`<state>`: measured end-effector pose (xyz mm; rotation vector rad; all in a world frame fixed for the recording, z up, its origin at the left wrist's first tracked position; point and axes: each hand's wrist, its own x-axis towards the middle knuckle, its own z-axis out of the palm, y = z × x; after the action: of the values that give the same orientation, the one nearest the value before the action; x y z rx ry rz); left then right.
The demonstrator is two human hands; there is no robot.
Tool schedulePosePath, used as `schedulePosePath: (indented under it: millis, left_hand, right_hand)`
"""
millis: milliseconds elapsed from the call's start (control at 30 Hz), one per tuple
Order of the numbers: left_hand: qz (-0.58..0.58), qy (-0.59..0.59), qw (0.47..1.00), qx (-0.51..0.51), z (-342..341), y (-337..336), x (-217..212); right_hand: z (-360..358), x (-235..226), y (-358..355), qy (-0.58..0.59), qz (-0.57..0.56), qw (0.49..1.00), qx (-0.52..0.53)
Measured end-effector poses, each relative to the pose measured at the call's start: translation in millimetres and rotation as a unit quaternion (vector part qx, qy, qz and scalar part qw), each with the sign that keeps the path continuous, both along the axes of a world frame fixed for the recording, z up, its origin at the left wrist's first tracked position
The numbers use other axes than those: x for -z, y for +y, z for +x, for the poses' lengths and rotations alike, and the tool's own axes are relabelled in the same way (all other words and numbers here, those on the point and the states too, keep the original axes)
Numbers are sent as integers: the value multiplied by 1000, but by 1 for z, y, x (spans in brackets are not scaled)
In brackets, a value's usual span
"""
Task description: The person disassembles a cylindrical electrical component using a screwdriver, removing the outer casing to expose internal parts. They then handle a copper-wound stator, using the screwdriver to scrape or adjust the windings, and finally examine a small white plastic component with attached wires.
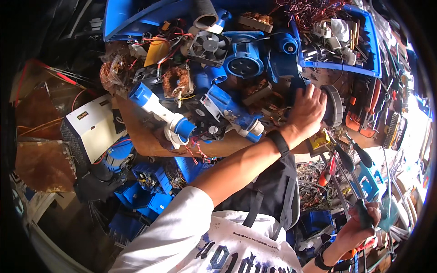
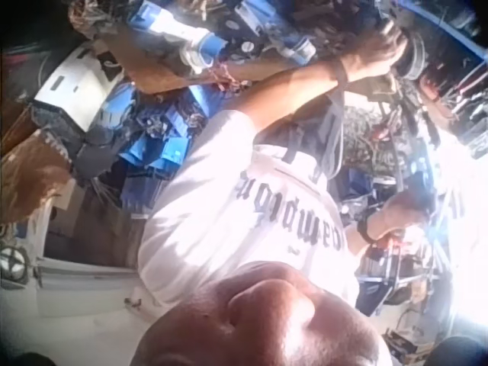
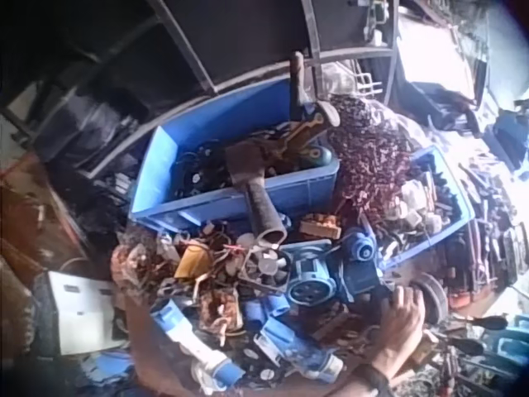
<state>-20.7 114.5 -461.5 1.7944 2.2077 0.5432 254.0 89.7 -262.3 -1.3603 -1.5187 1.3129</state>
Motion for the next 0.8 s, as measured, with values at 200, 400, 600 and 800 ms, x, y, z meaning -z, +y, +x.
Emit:
schedulePosePath:
  millis: [200,400,600,800]
  left_hand:
    - [-23,47,999,-14,20,10,19]
    - [36,35,997,-52,9,12,-8]
    - [173,-246,947,-111,-46,-54,-65]
    - [116,-215,948,-205,-89,-115,-95]
  right_hand:
    - [-10,4,2,1,-6,1000,-1]
    - [-13,5,4,15,-2,1000,-8]
    - [-9,9,0,22,-15,1000,-12]
    - [-26,13,-7,31,-10,999,-6]
